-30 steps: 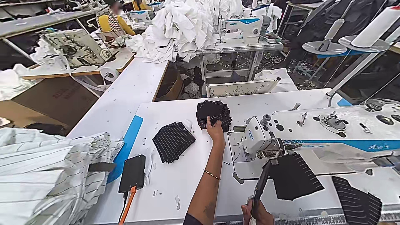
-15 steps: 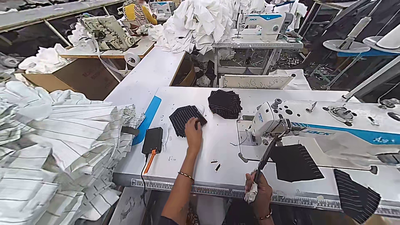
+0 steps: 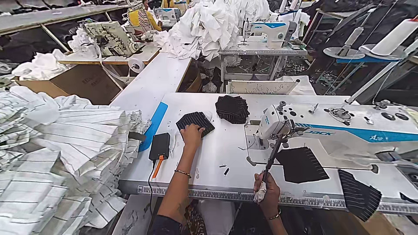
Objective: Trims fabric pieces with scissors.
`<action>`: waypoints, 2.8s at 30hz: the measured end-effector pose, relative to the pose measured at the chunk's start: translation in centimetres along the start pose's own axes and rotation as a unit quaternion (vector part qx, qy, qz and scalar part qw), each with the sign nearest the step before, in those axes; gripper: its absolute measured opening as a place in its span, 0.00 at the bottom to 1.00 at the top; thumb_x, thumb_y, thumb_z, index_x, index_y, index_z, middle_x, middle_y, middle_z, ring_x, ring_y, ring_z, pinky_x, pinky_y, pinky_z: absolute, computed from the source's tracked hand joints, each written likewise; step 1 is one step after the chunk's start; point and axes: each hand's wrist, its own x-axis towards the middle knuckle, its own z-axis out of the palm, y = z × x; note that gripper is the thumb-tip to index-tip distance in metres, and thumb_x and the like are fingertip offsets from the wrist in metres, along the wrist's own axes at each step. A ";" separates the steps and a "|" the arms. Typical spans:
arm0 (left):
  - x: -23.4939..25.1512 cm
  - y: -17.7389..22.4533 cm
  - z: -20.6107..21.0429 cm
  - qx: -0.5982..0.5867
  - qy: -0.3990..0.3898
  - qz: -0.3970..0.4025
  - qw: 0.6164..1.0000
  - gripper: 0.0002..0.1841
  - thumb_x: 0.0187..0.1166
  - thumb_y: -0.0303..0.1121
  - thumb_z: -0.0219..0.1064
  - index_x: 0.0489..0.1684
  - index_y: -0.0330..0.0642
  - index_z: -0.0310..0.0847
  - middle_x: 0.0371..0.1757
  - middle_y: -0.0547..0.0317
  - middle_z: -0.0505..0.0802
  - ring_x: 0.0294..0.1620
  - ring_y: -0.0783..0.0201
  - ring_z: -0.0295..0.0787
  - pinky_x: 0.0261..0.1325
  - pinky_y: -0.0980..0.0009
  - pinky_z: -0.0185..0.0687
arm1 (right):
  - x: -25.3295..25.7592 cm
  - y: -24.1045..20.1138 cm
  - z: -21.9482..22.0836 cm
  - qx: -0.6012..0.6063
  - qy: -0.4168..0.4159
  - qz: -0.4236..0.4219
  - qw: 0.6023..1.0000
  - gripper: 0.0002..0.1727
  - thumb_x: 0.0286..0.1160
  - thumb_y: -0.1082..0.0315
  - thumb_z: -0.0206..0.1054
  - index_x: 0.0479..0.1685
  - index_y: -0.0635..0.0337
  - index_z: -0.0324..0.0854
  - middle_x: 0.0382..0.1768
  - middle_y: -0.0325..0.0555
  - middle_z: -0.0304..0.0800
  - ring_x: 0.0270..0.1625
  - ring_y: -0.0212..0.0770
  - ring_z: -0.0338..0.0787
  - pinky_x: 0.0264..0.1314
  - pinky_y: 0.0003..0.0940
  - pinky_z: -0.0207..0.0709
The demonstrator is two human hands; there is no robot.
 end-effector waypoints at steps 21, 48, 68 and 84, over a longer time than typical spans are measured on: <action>3.3 1.0 1.4 -0.031 -0.034 0.105 0.993 0.20 0.92 0.40 0.55 0.65 0.34 0.86 0.73 0.40 0.85 0.78 0.44 0.78 0.81 0.49 0.70 | 0.0 0.0 0.1 0.018 0.002 0.011 1.000 0.09 0.76 0.63 0.69 0.28 0.49 0.77 0.14 0.20 0.81 0.15 0.16 0.79 0.18 0.14 0.75; -15.4 2.6 12.7 -0.161 0.076 0.393 0.902 0.15 0.79 0.33 0.69 0.56 0.35 0.92 0.67 0.45 0.92 0.69 0.44 0.89 0.74 0.44 0.78 | 0.5 -1.2 -0.1 0.025 -0.019 0.071 0.997 0.09 0.80 0.69 0.63 0.30 0.54 0.76 0.12 0.24 0.79 0.13 0.20 0.78 0.17 0.18 0.75; -15.3 -1.8 11.0 -0.248 0.108 0.339 0.901 0.09 0.76 0.23 0.68 0.46 0.35 0.94 0.56 0.46 0.96 0.61 0.45 0.93 0.68 0.49 0.84 | -7.4 -7.2 -5.5 -0.204 -0.082 0.106 0.970 0.14 0.65 0.56 0.77 0.31 0.57 0.83 0.23 0.29 0.90 0.25 0.20 0.87 0.28 0.19 0.81; -15.7 -3.6 7.7 -0.381 0.269 0.164 0.869 0.13 0.74 0.26 0.72 0.51 0.24 0.87 0.48 0.41 0.95 0.50 0.57 0.95 0.62 0.64 0.87 | 1.9 -4.9 5.2 -0.272 -0.161 -0.018 0.949 0.15 0.68 0.62 0.76 0.40 0.68 0.86 0.28 0.49 0.92 0.30 0.42 0.92 0.35 0.44 0.84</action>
